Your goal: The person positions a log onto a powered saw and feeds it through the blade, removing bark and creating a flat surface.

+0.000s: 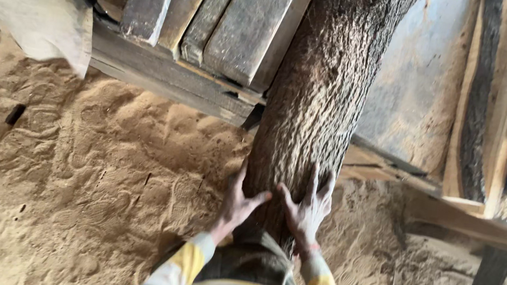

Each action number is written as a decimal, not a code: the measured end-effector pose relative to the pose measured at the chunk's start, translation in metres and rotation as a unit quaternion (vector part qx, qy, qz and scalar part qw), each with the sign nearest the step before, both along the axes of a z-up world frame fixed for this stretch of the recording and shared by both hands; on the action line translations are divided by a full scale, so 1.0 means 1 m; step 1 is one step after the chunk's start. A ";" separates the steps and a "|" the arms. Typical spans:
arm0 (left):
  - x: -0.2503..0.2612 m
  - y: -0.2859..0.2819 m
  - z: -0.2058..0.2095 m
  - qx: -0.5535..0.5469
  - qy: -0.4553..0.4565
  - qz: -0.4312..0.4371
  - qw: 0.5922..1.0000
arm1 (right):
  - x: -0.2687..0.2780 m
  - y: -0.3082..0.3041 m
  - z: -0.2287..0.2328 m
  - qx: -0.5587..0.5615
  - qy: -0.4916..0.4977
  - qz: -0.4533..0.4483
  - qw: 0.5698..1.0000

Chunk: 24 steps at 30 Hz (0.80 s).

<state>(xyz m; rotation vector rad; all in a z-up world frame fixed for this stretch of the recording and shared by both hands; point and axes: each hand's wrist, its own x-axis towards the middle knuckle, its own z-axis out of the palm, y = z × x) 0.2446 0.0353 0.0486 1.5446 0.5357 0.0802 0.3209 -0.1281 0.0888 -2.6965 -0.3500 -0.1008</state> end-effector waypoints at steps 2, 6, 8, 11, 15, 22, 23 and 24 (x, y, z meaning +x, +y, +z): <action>-0.044 0.003 0.000 0.022 -0.026 0.005 0.999 | -0.042 0.005 -0.001 0.005 0.021 -0.015 1.000; -0.147 0.008 0.002 -0.036 0.035 0.003 0.999 | -0.144 0.010 -0.002 0.012 0.023 -0.013 1.000; -0.192 0.005 0.005 -0.010 0.062 0.002 0.998 | -0.188 0.011 -0.002 -0.003 0.040 -0.025 0.999; -0.243 -0.005 0.005 -0.023 0.128 -0.008 0.991 | -0.238 0.003 -0.001 -0.011 0.051 -0.035 0.998; -0.263 -0.021 0.003 -0.047 0.155 -0.028 0.986 | -0.252 -0.013 0.000 -0.016 0.070 -0.029 0.997; -0.222 -0.019 0.014 0.016 0.040 -0.032 0.999 | -0.207 -0.010 0.008 -0.034 0.057 -0.005 0.998; -0.216 -0.017 0.018 0.008 0.034 -0.032 0.999 | -0.201 -0.009 0.008 -0.033 0.054 -0.001 0.998; -0.211 -0.015 0.021 0.001 0.028 -0.033 0.999 | -0.194 -0.008 0.007 -0.032 0.051 0.003 0.998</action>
